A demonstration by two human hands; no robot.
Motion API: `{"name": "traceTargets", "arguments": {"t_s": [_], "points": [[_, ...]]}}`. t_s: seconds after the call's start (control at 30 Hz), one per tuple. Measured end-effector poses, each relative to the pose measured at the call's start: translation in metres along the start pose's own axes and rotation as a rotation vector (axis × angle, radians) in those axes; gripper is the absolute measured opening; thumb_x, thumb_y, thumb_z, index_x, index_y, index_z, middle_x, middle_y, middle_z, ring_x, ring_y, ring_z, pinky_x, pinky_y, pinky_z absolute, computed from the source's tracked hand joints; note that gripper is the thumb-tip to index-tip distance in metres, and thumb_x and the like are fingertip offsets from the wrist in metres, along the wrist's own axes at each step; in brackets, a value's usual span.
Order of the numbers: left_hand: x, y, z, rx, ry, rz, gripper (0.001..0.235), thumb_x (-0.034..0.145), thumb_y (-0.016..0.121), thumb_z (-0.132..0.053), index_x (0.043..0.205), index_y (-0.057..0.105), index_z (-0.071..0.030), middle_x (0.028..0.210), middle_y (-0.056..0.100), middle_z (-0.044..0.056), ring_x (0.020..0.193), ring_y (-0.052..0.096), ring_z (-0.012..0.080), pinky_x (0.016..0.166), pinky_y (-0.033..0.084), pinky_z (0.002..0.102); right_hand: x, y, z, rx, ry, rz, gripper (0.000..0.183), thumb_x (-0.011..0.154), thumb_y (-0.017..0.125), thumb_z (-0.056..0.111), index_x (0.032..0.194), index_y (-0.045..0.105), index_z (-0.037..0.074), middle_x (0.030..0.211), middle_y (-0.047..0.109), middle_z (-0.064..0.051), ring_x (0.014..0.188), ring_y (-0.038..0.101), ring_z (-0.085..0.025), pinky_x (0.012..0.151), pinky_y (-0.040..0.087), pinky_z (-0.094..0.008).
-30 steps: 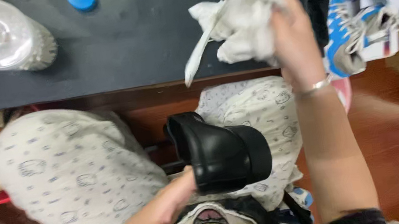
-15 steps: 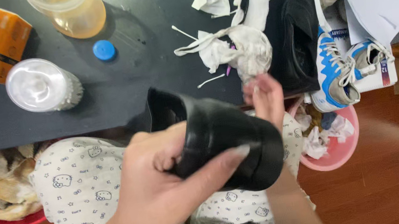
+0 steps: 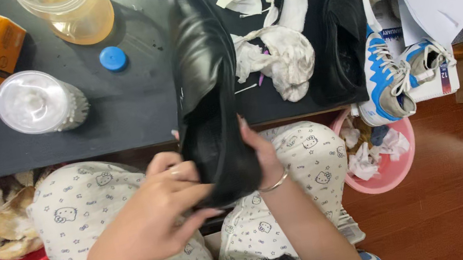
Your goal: The person cleans a black high-heeled shoe using a white cloth and cotton swabs. They wipe the sole, heel, and upper parts of the shoe, then use a cotton swab for detailed cleaning of the heel area.
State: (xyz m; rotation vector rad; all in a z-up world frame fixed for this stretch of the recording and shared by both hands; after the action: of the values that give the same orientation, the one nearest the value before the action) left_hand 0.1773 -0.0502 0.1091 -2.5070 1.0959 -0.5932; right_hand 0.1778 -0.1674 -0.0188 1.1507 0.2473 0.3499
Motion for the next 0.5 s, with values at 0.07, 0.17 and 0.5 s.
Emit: {"name": "traceTargets", "arguments": {"t_s": [0.07, 0.17, 0.5], "points": [[-0.013, 0.003, 0.027, 0.027, -0.127, -0.041, 0.031, 0.075, 0.082, -0.023, 0.095, 0.072, -0.001, 0.076, 0.059, 0.009, 0.083, 0.057, 0.027, 0.095, 0.042, 0.045, 0.0, -0.043, -0.007, -0.149, -0.046, -0.199, 0.072, 0.107, 0.053, 0.027, 0.166, 0.016, 0.008, 0.163, 0.036, -0.016, 0.147, 0.043, -0.029, 0.123, 0.036, -0.044], [-0.032, 0.009, 0.067, 0.15, -0.402, -0.107, 0.047, 0.079, 0.085, -0.032, 0.104, 0.065, 0.001, 0.084, 0.06, 0.012, 0.089, 0.058, 0.0316, 0.093, 0.043, 0.046, -0.008, -0.07, -0.026, -0.303, -0.086, -0.334, 0.082, 0.1, 0.056, 0.013, 0.168, 0.009, 0.011, 0.164, 0.031, -0.012, 0.146, 0.039, -0.026, 0.12, 0.033, -0.04], [-0.01, 0.025, 0.019, 0.916, -0.037, -0.45, 0.06, 0.095, 0.069, -0.027, 0.147, 0.048, -0.004, 0.148, 0.046, 0.017, 0.14, 0.04, 0.0381, 0.118, 0.032, 0.053, -0.023, -0.05, -0.013, -0.719, -0.175, -0.321, 0.094, 0.091, 0.06, 0.003, 0.168, 0.005, 0.002, 0.17, 0.025, -0.015, 0.156, 0.028, -0.025, 0.128, 0.022, -0.038]]}}
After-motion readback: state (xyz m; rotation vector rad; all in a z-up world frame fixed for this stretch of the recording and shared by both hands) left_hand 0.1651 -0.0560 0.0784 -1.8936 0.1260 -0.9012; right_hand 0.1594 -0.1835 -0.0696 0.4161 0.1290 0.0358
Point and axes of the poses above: each hand's wrist, its own x-axis towards the middle knuckle, its own y-axis out of the palm, z = x × y, the point moved 9 cm from there along x, towards the middle knuckle
